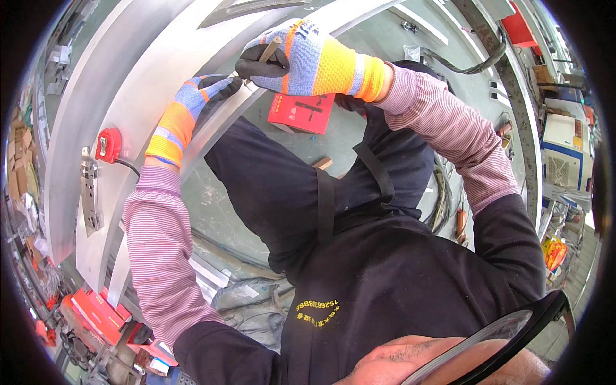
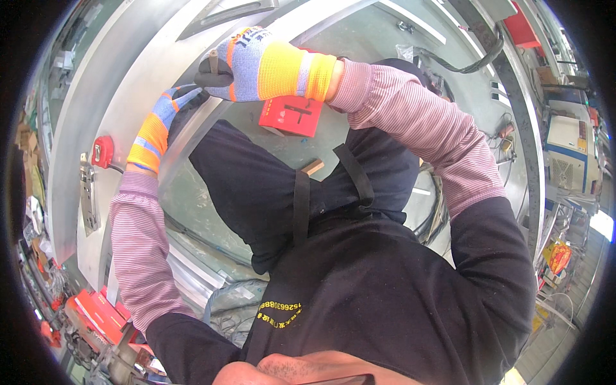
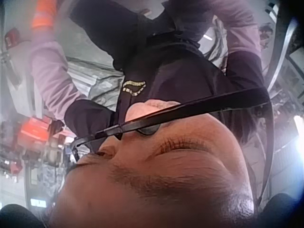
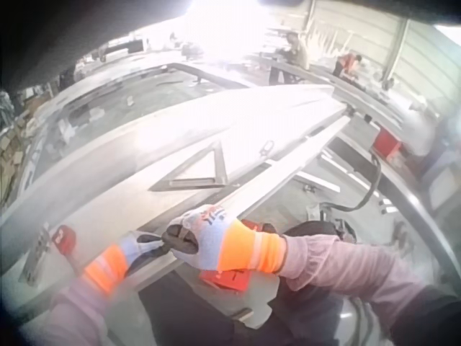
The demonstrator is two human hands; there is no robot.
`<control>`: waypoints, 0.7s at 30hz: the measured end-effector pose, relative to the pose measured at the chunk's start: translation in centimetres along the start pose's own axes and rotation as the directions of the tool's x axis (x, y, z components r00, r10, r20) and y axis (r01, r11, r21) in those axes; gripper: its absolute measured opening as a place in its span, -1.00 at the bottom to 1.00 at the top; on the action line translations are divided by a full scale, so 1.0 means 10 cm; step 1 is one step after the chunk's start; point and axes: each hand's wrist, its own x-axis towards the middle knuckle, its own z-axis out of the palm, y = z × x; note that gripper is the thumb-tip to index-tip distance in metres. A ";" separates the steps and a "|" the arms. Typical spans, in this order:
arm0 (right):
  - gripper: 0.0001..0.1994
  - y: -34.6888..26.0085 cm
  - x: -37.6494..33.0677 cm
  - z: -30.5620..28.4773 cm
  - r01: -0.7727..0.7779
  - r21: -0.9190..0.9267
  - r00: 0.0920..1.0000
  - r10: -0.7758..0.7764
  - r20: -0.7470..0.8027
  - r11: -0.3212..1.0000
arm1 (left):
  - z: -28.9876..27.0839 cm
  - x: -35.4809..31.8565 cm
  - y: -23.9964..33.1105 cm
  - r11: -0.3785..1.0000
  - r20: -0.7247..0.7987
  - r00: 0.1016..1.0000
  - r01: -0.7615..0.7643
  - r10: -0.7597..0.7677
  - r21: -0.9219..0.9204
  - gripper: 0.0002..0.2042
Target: The person measures a long metal profile using a tape measure and marks it with a pencil. They then use a set square to draw a perpendicular line and place a metal bracket on the profile to mark additional points.
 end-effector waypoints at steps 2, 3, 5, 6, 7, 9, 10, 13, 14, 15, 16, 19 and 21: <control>-0.64 0.03 -0.01 0.04 0.019 0.028 1.000 -0.018 -0.008 0.999 | -0.05 0.05 -0.05 0.999 -0.008 1.000 0.024 -0.024 0.029 -0.69; -0.65 0.05 -0.01 0.05 0.021 0.040 1.000 -0.021 -0.003 0.999 | -0.06 0.03 -0.07 1.000 0.003 1.000 0.009 -0.009 -0.009 -0.68; -0.67 0.05 0.00 0.06 0.007 0.025 1.000 -0.008 0.022 1.000 | -0.08 -0.02 -0.12 0.996 0.026 0.999 -0.022 0.024 -0.085 -0.65; -0.68 0.07 -0.01 0.05 -0.020 -0.006 0.999 0.020 0.042 1.000 | 0.01 -0.09 0.02 1.000 0.017 1.000 -0.019 0.020 -0.023 -0.63; -0.70 0.09 -0.02 0.05 -0.046 -0.037 0.997 0.048 0.061 0.998 | 0.11 -0.18 0.17 0.999 0.008 1.000 -0.016 0.016 0.039 -0.61; -0.70 0.17 -0.05 -0.06 0.002 -0.053 1.000 -0.001 0.009 0.999 | 0.15 -0.29 0.32 0.999 0.028 1.000 0.012 -0.013 0.044 -0.56; -0.70 0.22 -0.07 -0.12 0.024 -0.063 1.000 -0.025 -0.017 0.998 | 0.12 -0.30 0.33 0.999 0.068 0.997 0.043 -0.042 -0.009 -0.53; -0.53 0.36 -0.11 -0.29 -0.222 -0.057 0.974 0.224 0.032 0.973 | 0.13 -0.19 0.29 0.998 0.082 0.995 0.052 -0.048 -0.042 -0.60; -0.52 0.67 -0.16 -0.17 -0.299 -0.159 0.953 0.304 0.004 0.941 | 0.18 -0.10 0.34 0.999 0.085 0.996 0.030 -0.028 -0.018 -0.65; -0.52 0.79 -0.17 -0.15 -0.281 -0.154 0.960 0.280 -0.028 0.947 | 0.15 -0.05 0.27 1.000 0.053 0.998 0.015 -0.016 0.019 -0.66; -0.52 0.85 -0.17 -0.16 -0.251 -0.149 0.968 0.245 -0.059 0.957 | 0.08 -0.05 0.12 0.999 0.010 1.000 0.002 -0.003 0.054 -0.66; -0.50 0.98 -0.15 -0.35 -0.325 -0.209 0.945 0.327 -0.026 0.922 | -0.03 0.02 -0.13 0.998 0.015 0.999 -0.041 0.041 -0.037 -0.67; -0.49 1.10 -0.19 -0.44 -0.389 -0.201 0.919 0.393 -0.017 0.899 | 0.00 -0.02 -0.04 0.998 0.039 0.998 -0.036 0.039 -0.061 -0.68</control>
